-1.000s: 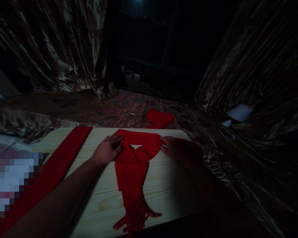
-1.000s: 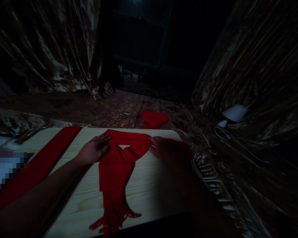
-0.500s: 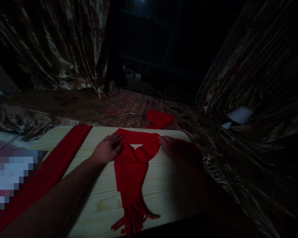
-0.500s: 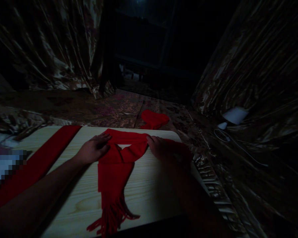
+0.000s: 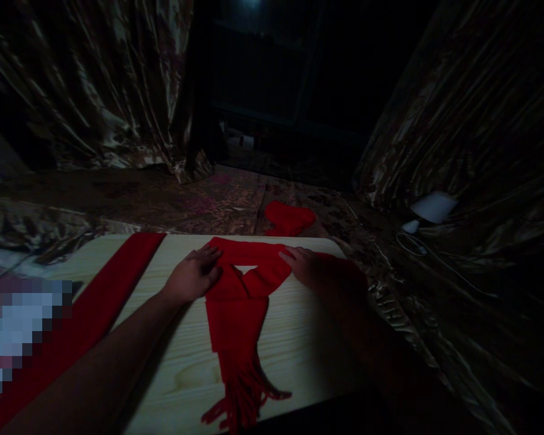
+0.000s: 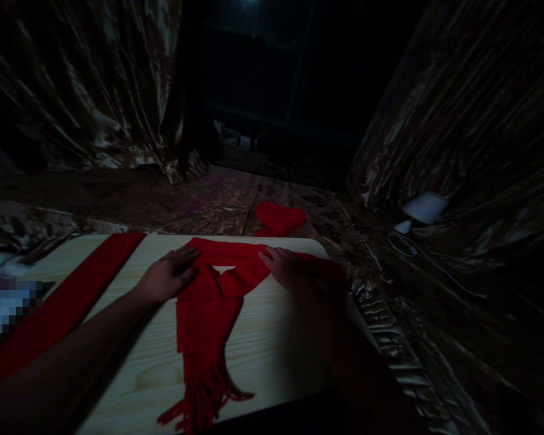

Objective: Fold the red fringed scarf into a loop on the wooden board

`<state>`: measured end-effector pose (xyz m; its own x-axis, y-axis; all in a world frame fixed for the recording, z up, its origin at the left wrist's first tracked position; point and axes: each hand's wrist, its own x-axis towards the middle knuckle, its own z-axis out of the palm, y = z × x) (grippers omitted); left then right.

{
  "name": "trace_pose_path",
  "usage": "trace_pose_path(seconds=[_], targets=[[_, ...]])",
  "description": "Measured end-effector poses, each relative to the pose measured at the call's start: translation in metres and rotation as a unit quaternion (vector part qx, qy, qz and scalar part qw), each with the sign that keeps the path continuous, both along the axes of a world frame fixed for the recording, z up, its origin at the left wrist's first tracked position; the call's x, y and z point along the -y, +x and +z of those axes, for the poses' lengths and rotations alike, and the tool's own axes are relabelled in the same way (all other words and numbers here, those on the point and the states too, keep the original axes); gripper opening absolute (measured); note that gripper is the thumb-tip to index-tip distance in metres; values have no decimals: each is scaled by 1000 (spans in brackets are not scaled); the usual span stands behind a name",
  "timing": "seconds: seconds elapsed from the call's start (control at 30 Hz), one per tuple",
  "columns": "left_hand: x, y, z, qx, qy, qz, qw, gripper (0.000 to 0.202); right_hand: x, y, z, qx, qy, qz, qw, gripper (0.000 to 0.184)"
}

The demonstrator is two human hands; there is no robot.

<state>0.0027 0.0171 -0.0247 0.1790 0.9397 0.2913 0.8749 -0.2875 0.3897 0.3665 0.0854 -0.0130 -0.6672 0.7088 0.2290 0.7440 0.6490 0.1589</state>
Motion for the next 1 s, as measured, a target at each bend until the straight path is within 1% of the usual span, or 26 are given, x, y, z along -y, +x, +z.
trace_pose_path(seconds=[0.07, 0.23, 0.33, 0.4, 0.47, 0.53, 0.57, 0.63, 0.67, 0.73, 0.8, 0.87, 0.93, 1.0], targets=[[0, 0, 0, -4, 2, -2, 1000, 64, 1, -1, 3, -12, -6, -15, 1000, 53], [-1, 1, -2, -18, 6, -8, 1000, 63, 5, -1, 8, -19, -47, -42, 998, 61], [-2, -3, -5, -36, 4, -10, 999, 63, 6, -4, 9, -13, -52, -46, 998, 59], [-3, -4, -1, -56, -4, -13, 998, 64, 8, -7, 11, -22, -52, -45, 997, 57], [-3, 0, 11, -83, -7, -14, 996, 58, 10, -11, 15, -43, -56, -49, 996, 56], [-2, 15, 29, -107, 5, -12, 994, 47, 11, -14, 20, -74, -59, -60, 994, 55], [-1, 27, 40, -109, 20, -24, 994, 44, 12, -16, 22, -89, -59, -69, 992, 55], [0, 58, 58, -87, 42, -19, 995, 45, 12, -20, 25, -123, -58, -89, 987, 56], [-2, 76, 64, -73, 36, -16, 996, 46, 12, -21, 26, -142, -58, -95, 984, 56], [-12, 108, 71, -40, -2, -51, 998, 40, 10, -25, 26, -189, -67, -103, 974, 55], [-29, 131, 70, 13, -15, -87, 996, 36, 7, -30, 25, -257, -86, -105, 957, 53], [-48, 143, 65, 58, -31, -109, 992, 38, 1, -36, 23, -342, -120, -103, 926, 50], [-66, 146, 61, 98, -54, -112, 987, 49, -6, -43, 22, -433, -167, -103, 880, 45], [-78, 145, 60, 121, -90, -131, 980, 63, -13, -51, 22, -508, -214, -115, 826, 38]])
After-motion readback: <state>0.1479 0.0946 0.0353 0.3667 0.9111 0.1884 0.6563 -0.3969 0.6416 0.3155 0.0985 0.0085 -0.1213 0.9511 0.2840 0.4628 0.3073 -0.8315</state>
